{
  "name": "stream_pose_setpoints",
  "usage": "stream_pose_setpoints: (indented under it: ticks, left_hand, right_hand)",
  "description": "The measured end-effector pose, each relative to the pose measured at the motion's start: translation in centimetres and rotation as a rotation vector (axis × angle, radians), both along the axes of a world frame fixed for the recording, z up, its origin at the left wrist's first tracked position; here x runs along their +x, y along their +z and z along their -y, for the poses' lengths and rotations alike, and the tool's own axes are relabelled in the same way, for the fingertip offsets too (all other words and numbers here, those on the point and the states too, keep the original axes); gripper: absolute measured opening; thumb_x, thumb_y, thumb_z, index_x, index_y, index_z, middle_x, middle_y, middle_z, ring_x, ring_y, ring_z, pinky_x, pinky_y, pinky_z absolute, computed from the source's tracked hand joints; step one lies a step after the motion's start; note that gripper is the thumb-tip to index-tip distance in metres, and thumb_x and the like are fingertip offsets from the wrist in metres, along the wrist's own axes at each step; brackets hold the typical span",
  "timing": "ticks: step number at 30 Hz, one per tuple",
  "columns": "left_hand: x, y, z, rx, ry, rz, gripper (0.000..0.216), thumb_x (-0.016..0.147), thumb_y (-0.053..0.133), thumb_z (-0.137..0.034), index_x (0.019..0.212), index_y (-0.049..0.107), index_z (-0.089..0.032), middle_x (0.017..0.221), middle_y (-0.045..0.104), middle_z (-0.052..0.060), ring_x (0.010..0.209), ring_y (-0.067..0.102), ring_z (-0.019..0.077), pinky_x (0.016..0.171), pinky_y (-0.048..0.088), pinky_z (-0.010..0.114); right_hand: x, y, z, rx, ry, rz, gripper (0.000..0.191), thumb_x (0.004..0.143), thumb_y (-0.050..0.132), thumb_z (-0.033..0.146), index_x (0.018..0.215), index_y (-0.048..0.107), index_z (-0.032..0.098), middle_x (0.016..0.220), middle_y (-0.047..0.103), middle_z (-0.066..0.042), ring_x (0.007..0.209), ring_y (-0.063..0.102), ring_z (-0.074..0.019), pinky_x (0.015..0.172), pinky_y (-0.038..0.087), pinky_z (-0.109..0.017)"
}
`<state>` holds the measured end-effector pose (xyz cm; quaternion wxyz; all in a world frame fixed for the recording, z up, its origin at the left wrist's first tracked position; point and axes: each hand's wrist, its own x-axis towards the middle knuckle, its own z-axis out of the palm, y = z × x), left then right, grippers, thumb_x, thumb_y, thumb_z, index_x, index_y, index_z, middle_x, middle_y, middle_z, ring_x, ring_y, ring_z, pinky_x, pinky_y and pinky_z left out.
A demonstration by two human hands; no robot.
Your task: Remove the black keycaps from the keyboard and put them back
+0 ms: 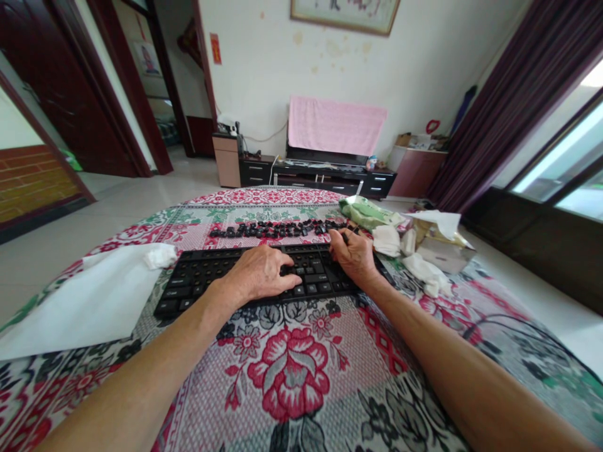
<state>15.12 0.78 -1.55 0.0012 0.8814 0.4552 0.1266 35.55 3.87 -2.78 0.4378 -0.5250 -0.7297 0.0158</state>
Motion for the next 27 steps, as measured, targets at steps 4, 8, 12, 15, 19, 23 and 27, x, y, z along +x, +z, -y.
stream_pose_setpoints:
  ticks: [4, 8, 12, 15, 19, 23, 27]
  left_hand:
    - [0.0, -0.1, 0.0, -0.02, -0.003, 0.012, 0.043, 0.067, 0.035, -0.051, 0.095, 0.055, -0.026, 0.076, 0.061, 0.002, 0.066, 0.051, 0.0135, 0.059, 0.034, 0.025]
    - [-0.1, -0.3, -0.2, -0.047, -0.019, 0.026, 0.043, 0.066, 0.036, -0.051, 0.096, 0.055, -0.025, 0.078, 0.061, 0.003, 0.069, 0.052, 0.0142, 0.062, 0.034, 0.025]
    - [-0.1, -0.4, -0.3, -0.094, -0.012, 0.042, 0.043, 0.066, 0.038, -0.05, 0.096, 0.055, -0.025, 0.079, 0.061, 0.004, 0.07, 0.052, 0.0143, 0.062, 0.034, 0.025]
    - [-0.2, -0.5, -0.3, -0.087, -0.027, 0.059, 0.046, 0.066, 0.037, -0.051, 0.097, 0.055, -0.023, 0.08, 0.061, 0.005, 0.072, 0.052, 0.0151, 0.064, 0.034, 0.026]
    - [-0.2, -0.6, -0.5, -0.077, -0.038, 0.056, 0.048, 0.065, 0.037, -0.053, 0.097, 0.055, -0.022, 0.077, 0.061, 0.005, 0.068, 0.052, 0.0156, 0.061, 0.033, 0.026]
    - [-0.3, -0.7, -0.6, -0.085, -0.034, 0.065, 0.048, 0.065, 0.037, -0.053, 0.097, 0.055, -0.022, 0.075, 0.061, 0.004, 0.066, 0.051, 0.0151, 0.06, 0.032, 0.025]
    - [-0.3, -0.8, -0.7, -0.088, -0.052, 0.069, 0.047, 0.065, 0.038, -0.052, 0.095, 0.056, -0.022, 0.076, 0.061, 0.005, 0.068, 0.052, 0.0156, 0.06, 0.031, 0.025]
  right_hand:
    - [0.1, -0.2, 0.1, -0.023, 0.007, -0.01, 0.036, 0.077, 0.029, 0.039, 0.06, 0.049, 0.016, 0.044, 0.049, 0.001, 0.041, 0.044, -0.0082, 0.047, 0.034, -0.019]
    - [-0.1, 0.1, 0.6, 0.056, 0.068, 0.18, 0.033, 0.076, 0.033, 0.038, 0.06, 0.051, 0.016, 0.051, 0.051, -0.001, 0.048, 0.046, -0.0094, 0.052, 0.035, -0.02]
    - [-0.3, 0.2, 0.9, 0.121, 0.123, 0.256, 0.029, 0.075, 0.037, 0.036, 0.064, 0.053, 0.015, 0.058, 0.053, -0.002, 0.055, 0.047, -0.01, 0.057, 0.034, -0.021]
    - [-0.1, -0.2, 0.5, 0.079, 0.064, 0.139, 0.03, 0.074, 0.036, 0.038, 0.061, 0.052, 0.015, 0.053, 0.052, -0.001, 0.05, 0.047, -0.0092, 0.053, 0.035, -0.02]
    - [0.2, -0.9, -0.2, -0.037, -0.006, -0.099, 0.035, 0.075, 0.032, 0.041, 0.057, 0.049, 0.015, 0.044, 0.05, 0.001, 0.039, 0.045, -0.0073, 0.045, 0.034, -0.019]
    - [0.5, -0.7, -0.6, -0.093, 0.01, -0.249, 0.036, 0.072, 0.034, 0.045, 0.057, 0.048, 0.016, 0.047, 0.053, 0.001, 0.037, 0.046, -0.0075, 0.041, 0.035, -0.019]
    - [0.9, 0.1, -0.8, -0.079, -0.028, -0.373, 0.036, 0.072, 0.033, 0.047, 0.06, 0.048, 0.016, 0.045, 0.052, 0.001, 0.037, 0.046, -0.0078, 0.038, 0.036, -0.019]
